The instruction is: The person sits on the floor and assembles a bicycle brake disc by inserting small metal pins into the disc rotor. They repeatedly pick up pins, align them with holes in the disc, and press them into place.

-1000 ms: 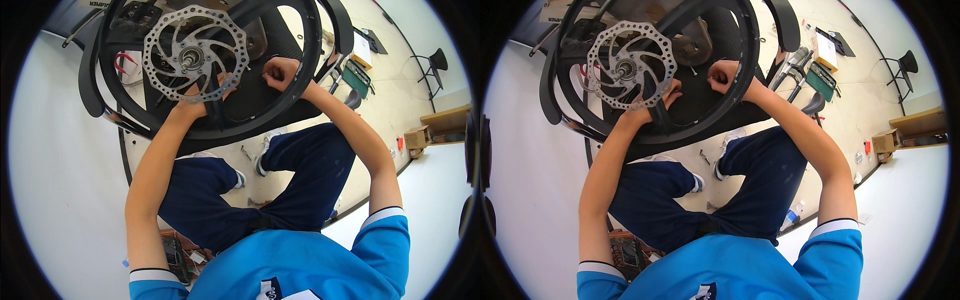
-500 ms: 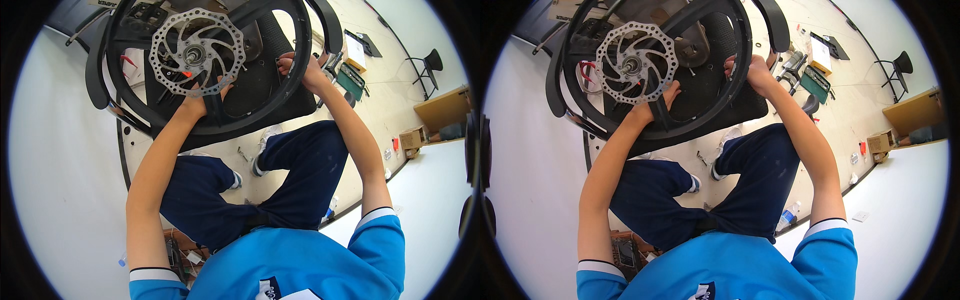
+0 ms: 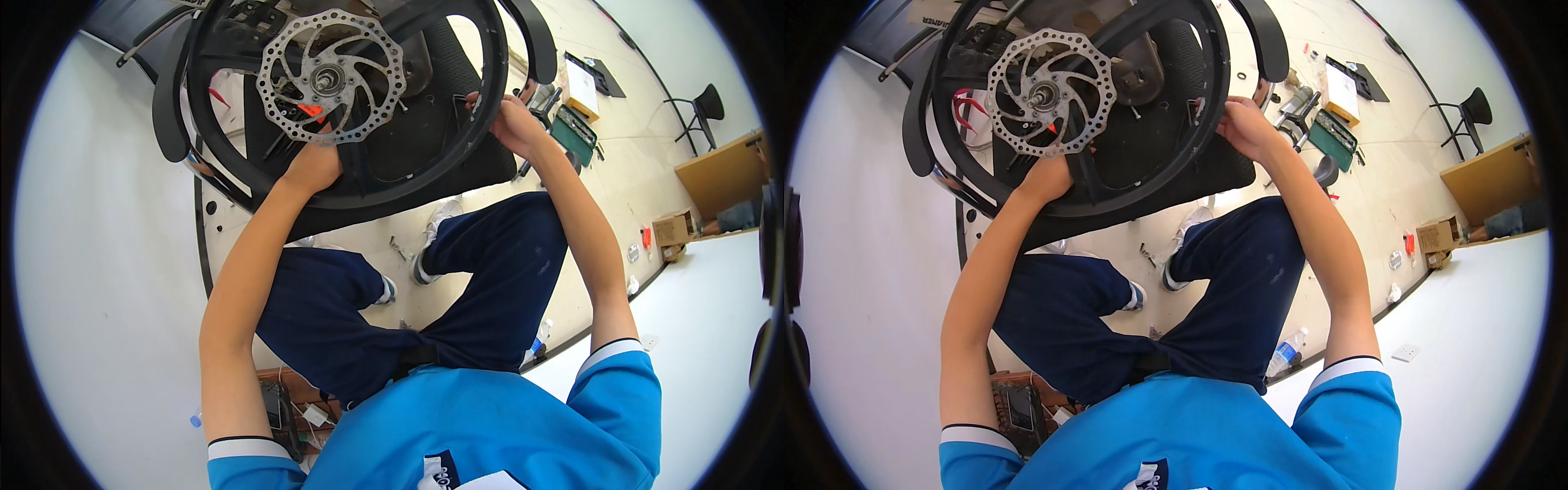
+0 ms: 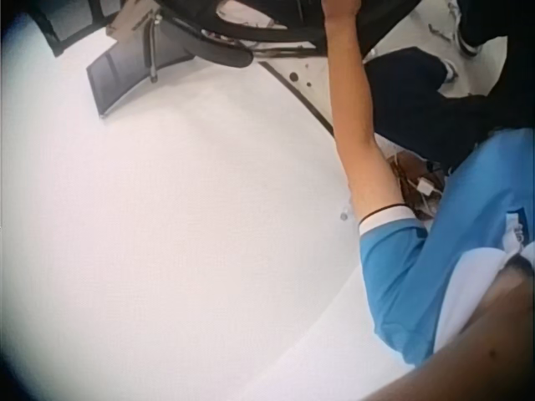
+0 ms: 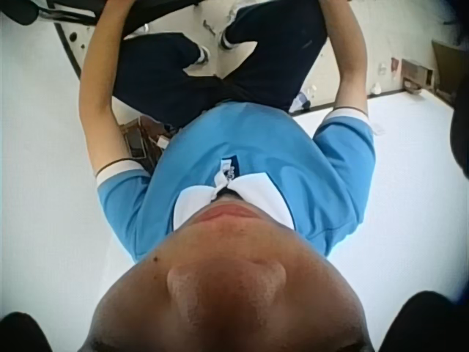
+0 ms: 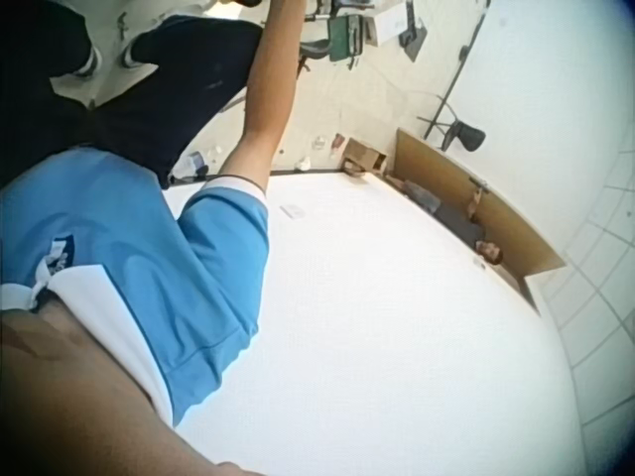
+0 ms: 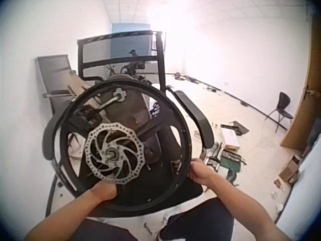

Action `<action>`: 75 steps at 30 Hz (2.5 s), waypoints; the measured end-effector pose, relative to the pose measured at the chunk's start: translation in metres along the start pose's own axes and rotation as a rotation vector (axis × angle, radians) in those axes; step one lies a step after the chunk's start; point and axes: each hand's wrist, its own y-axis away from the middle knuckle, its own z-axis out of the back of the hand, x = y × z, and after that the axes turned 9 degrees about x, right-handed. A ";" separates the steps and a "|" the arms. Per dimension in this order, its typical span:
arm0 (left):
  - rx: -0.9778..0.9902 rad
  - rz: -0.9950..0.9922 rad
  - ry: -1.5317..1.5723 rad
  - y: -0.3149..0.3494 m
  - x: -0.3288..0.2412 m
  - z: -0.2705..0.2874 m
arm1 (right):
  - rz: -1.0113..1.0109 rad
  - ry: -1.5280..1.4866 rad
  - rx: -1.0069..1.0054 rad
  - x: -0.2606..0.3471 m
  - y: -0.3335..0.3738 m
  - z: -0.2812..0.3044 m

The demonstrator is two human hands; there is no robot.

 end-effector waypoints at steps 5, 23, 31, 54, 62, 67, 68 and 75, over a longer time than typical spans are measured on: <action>-0.044 -0.025 0.154 -0.011 -0.021 0.018 | -0.073 -0.217 -0.081 0.001 -0.001 0.000; 0.115 0.335 0.092 -0.005 -0.053 0.053 | 0.015 0.015 0.052 0.008 0.033 0.009; 0.087 0.366 0.234 0.004 -0.053 0.061 | 0.091 -0.614 -0.022 -0.002 0.098 -0.013; -0.011 0.288 0.581 0.057 -0.224 0.076 | -0.468 -0.979 0.082 -0.113 0.119 -0.191; -0.218 0.255 0.623 0.057 -0.220 0.109 | -0.328 -0.659 0.212 -0.104 0.120 -0.176; -0.342 0.285 0.699 0.045 -0.202 0.126 | -0.043 0.010 0.097 -0.053 0.110 -0.172; -0.366 0.251 0.747 0.040 -0.197 0.128 | 0.038 0.077 0.086 -0.038 0.106 -0.173; -0.491 0.084 0.532 -0.010 -0.169 0.153 | 0.297 0.243 0.211 0.038 0.076 -0.165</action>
